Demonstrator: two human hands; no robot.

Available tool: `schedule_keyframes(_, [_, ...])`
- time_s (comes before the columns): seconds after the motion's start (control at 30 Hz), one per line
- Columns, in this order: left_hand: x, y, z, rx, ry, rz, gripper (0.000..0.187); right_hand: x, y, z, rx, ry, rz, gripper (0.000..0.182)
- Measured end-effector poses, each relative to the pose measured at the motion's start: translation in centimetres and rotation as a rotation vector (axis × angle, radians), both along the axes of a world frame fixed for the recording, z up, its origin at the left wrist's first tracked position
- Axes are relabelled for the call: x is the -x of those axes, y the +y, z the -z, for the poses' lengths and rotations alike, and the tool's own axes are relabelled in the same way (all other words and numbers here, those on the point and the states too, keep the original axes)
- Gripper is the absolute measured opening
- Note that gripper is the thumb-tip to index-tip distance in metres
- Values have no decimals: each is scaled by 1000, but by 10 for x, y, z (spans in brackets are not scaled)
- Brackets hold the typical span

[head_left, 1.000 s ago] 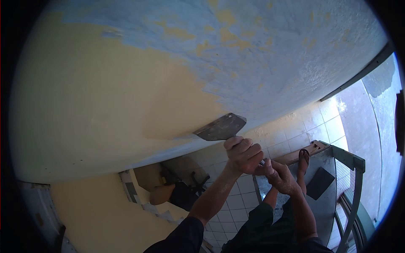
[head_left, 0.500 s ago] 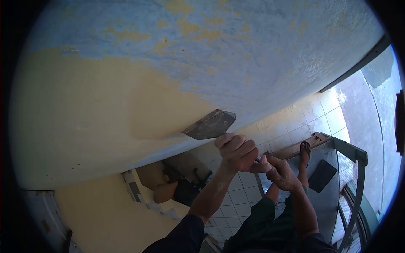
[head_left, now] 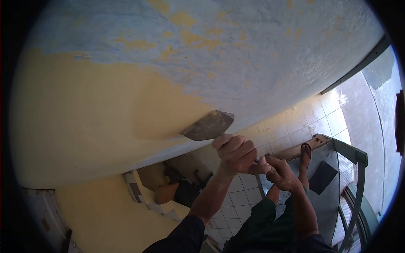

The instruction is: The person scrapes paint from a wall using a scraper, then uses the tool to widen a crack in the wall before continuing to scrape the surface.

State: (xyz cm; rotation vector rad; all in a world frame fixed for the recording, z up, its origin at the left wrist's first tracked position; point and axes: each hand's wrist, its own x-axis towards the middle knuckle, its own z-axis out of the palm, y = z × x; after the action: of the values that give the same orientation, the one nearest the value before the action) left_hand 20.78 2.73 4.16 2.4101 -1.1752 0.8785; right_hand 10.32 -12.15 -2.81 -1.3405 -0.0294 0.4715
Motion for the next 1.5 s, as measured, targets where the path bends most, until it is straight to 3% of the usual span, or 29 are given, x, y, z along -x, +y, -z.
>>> schedule_keyframes(0.63, [-1,0,-19,48,-45,-24,33,-8,-2,-31,-5,-11,-4,44])
schedule_keyframes(0.87, [-1,-3,-11,61,-15,-3,32,10,0,-8,43,18,24,43])
schedule_keyframes(1.3, [-5,4,-29,84,-94,-7,35,-7,-3,-38,39,-35,-32,43])
schedule_keyframes(1.5, [4,0,-19,96,31,-6,33,7,-5,-33,17,37,-29,46])
